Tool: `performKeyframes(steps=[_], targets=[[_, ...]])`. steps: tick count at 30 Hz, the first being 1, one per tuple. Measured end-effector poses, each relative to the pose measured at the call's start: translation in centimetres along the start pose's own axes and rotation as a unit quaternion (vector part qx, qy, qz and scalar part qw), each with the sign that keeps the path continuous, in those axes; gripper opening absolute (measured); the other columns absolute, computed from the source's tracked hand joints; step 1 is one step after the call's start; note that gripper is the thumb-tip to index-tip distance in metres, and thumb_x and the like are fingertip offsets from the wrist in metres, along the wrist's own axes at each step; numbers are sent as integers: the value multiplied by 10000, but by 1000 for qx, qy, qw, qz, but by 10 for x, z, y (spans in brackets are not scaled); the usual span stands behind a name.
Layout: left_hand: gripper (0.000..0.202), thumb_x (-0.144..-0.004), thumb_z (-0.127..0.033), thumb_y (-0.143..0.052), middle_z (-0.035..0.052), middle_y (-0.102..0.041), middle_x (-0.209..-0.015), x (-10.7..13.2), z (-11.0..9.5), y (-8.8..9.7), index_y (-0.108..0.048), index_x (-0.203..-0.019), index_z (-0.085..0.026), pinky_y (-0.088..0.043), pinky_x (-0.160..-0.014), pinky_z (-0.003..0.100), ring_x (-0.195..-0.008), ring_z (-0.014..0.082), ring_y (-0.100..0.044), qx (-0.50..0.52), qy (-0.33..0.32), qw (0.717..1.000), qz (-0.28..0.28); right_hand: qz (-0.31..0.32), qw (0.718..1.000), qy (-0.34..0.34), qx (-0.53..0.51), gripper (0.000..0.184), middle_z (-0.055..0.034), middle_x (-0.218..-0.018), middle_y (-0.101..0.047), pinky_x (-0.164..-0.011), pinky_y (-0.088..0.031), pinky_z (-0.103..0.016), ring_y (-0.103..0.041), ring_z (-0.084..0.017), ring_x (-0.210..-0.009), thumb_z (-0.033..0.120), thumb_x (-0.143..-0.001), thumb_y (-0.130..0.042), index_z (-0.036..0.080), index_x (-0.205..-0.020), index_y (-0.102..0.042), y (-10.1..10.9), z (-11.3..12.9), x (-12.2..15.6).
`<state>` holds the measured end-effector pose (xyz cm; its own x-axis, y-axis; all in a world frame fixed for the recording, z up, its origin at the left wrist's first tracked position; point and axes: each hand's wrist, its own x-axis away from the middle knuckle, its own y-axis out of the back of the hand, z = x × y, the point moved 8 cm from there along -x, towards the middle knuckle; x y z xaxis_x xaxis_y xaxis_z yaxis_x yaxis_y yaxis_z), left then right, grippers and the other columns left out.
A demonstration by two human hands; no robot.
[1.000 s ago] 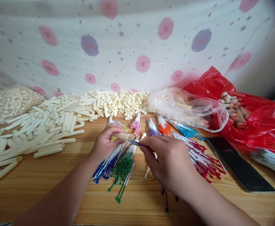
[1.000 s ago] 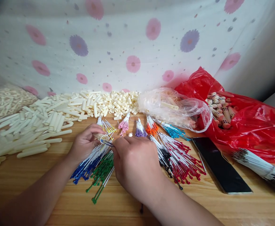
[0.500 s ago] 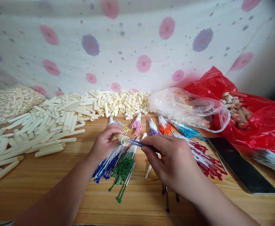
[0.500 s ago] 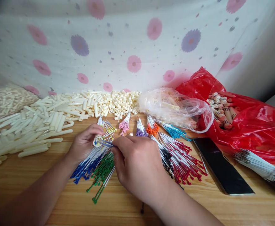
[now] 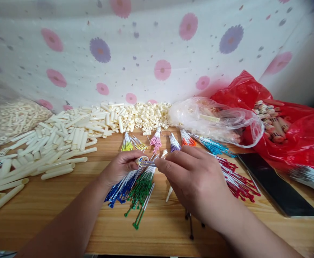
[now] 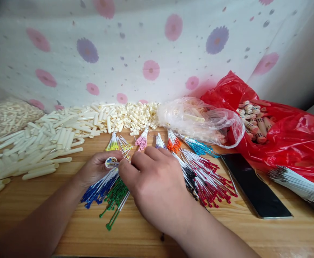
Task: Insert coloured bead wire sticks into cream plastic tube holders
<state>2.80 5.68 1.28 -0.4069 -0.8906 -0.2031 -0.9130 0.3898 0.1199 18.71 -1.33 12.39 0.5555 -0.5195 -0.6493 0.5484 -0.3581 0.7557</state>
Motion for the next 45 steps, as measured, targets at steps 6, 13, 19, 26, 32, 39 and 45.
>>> performKeyframes(steps=[6,13,19,26,32,39,45], targets=[[436,-727,-553,-630,13,-515,-647,-1,3,-8,-644,-725,-118,-329,-614,268,-644,142,-437,33,29,997,62,-8,1000,-17,-3,165,-23,-678,-612,-594,-333,-281,-454,-147,-622,182,-881,-500,185,-907,-662,0,-5,1],[493,-676,-571,-668,11,-524,-657,3,14,-8,-675,-855,-112,-326,-624,265,-654,143,-449,58,81,993,65,3,999,-29,-13,132,-16,-661,-607,-596,-319,-276,-479,-145,-620,162,-856,-521,180,-855,-651,-1,-5,3],[449,-667,-497,-718,31,-593,-745,3,14,-3,-696,-920,-126,-371,-654,261,-702,149,-504,55,86,994,33,4,999,-29,-20,148,-3,-628,-584,-571,-284,-286,-475,-145,-594,149,-847,-506,182,-780,-633,-2,-5,2],[429,-618,-483,-759,23,-625,-747,2,14,1,-716,-899,-162,-395,-652,255,-691,144,-536,75,82,994,-1,22,998,-46,-35,135,4,-647,-592,-583,-285,-282,-481,-141,-597,154,-843,-507,192,-811,-632,-6,-7,4],[459,-609,-498,-758,12,-592,-674,2,15,-2,-714,-898,-144,-378,-636,251,-660,136,-510,97,93,991,4,13,999,-49,-18,138,-1,-645,-594,-583,-278,-285,-483,-148,-604,162,-839,-511,190,-843,-646,-3,-8,3],[476,-603,-527,-748,12,-587,-692,4,16,-4,-703,-873,-138,-371,-631,253,-660,137,-500,81,107,991,19,24,999,-42,-14,136,4,-633,-586,-574,-264,-287,-475,-146,-595,164,-838,-505,194,-785,-626,-6,-7,3],[476,-582,-522,-760,40,-642,-838,0,11,3,-712,-888,-161,-405,-727,280,-797,181,-550,19,85,996,-21,18,999,-34,2,148,9,-620,-572,-564,-249,-288,-445,-138,-572,139,-827,-504,189,-705,-570,-9,-3,3]])
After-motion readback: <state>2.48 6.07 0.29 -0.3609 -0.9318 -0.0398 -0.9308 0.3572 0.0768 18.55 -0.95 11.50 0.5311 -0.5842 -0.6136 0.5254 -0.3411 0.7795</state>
